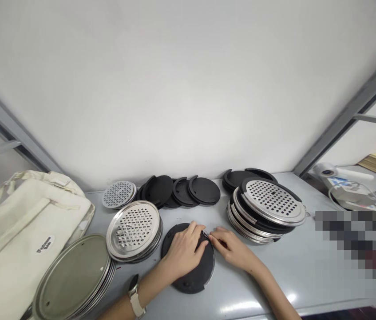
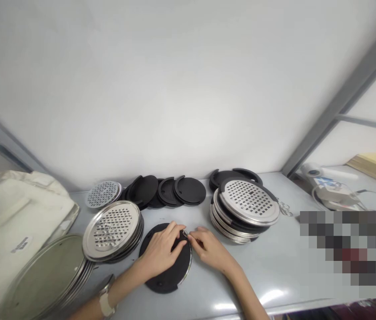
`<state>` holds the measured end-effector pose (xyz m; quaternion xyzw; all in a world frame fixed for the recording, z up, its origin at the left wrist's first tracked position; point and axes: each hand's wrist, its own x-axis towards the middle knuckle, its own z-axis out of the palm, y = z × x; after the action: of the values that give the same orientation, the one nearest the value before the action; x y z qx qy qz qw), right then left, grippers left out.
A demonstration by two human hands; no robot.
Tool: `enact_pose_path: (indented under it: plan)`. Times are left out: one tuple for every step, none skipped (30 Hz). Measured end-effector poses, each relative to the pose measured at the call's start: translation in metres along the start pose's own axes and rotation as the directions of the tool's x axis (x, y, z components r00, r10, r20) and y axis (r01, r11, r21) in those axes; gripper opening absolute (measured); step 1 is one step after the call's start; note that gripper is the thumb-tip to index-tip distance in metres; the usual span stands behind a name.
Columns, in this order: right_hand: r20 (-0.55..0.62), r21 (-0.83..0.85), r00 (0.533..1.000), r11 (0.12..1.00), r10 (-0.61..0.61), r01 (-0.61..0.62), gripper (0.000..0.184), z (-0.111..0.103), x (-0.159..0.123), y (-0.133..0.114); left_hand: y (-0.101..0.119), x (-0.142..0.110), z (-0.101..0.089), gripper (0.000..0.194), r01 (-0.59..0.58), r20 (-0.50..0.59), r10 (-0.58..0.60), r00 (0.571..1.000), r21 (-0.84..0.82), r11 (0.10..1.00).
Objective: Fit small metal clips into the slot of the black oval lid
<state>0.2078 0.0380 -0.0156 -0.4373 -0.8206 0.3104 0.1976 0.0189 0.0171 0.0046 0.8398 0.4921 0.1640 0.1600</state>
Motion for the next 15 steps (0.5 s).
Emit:
enact_pose_path:
  plan:
    - [0.002,-0.002,1.0,1.0,-0.004,0.004,0.041,0.0001,0.0001,0.0002,0.0001,-0.0003,0.0004,0.022,0.01,-0.006,-0.01,1.0,-0.001,1.0]
    - [0.006,-0.003,1.0,1.0,-0.005,0.005,0.041,0.0001,0.0002,0.0004,0.0001,-0.0007,0.0008,0.02,0.016,-0.009,-0.016,1.0,0.0,1.0]
    - [0.008,-0.004,1.0,1.0,-0.005,0.005,0.041,0.0,0.0002,0.0005,0.0003,-0.0011,0.0012,0.018,0.017,-0.011,-0.017,1.0,0.002,1.0]
    - [0.009,-0.004,1.0,1.0,-0.005,0.005,0.041,-0.0002,0.0002,0.0004,0.0004,-0.0014,0.0016,0.017,0.015,-0.013,-0.015,1.0,0.003,1.0]
    - [0.009,-0.004,1.0,1.0,-0.005,0.005,0.041,-0.0004,0.0002,0.0002,0.0005,-0.0017,0.0019,0.016,0.012,-0.015,-0.012,1.0,0.003,1.0]
    - [0.01,-0.003,1.0,1.0,-0.006,0.006,0.041,-0.0006,0.0002,-0.0001,0.0005,-0.0019,0.0022,0.016,0.009,-0.02,-0.009,1.0,0.003,1.0]
    - [0.008,-0.001,1.0,1.0,-0.007,0.007,0.041,-0.0009,0.0003,-0.0004,0.0006,-0.0021,0.0024,0.017,0.006,-0.024,-0.006,1.0,0.006,1.0]
    - [0.008,0.001,1.0,1.0,-0.007,0.007,0.041,-0.0011,0.0004,-0.0006,0.0008,-0.0022,0.0024,0.017,0.005,-0.029,-0.004,1.0,0.012,1.0]
    - [0.01,0.003,1.0,1.0,-0.006,0.006,0.041,-0.0013,0.0004,-0.0008,0.001,-0.0022,0.0022,0.017,0.003,-0.032,-0.003,0.999,0.022,1.0]
    - [0.011,0.005,1.0,1.0,-0.005,0.005,0.041,-0.0013,0.0004,-0.0009,0.0013,-0.0022,0.0017,0.018,0.001,-0.033,0.0,0.999,0.033,0.999]
    - [0.01,0.006,1.0,1.0,-0.003,0.003,0.041,-0.0014,0.0004,-0.0009,0.0017,-0.0023,0.001,0.019,-0.004,-0.032,0.005,0.999,0.043,0.999]
    - [0.008,0.006,1.0,1.0,-0.003,0.003,0.041,-0.0013,0.0004,-0.0008,0.0022,-0.0024,0.0,0.021,-0.011,-0.031,0.013,0.999,0.051,0.999]
    - [0.004,0.006,1.0,1.0,-0.005,0.005,0.041,-0.0012,0.0003,-0.0006,0.0027,-0.0025,-0.0011,0.023,-0.022,-0.028,0.023,0.999,0.055,0.998]
    - [0.0,0.005,1.0,1.0,-0.008,0.008,0.041,-0.0012,0.0002,-0.0005,0.0031,-0.0026,-0.0023,0.025,-0.032,-0.026,0.034,0.999,0.053,0.998]
    - [-0.003,0.006,1.0,1.0,-0.011,0.011,0.041,-0.0012,0.0001,-0.0005,0.0034,-0.0028,-0.0034,0.026,-0.043,-0.025,0.044,0.999,0.045,0.998]
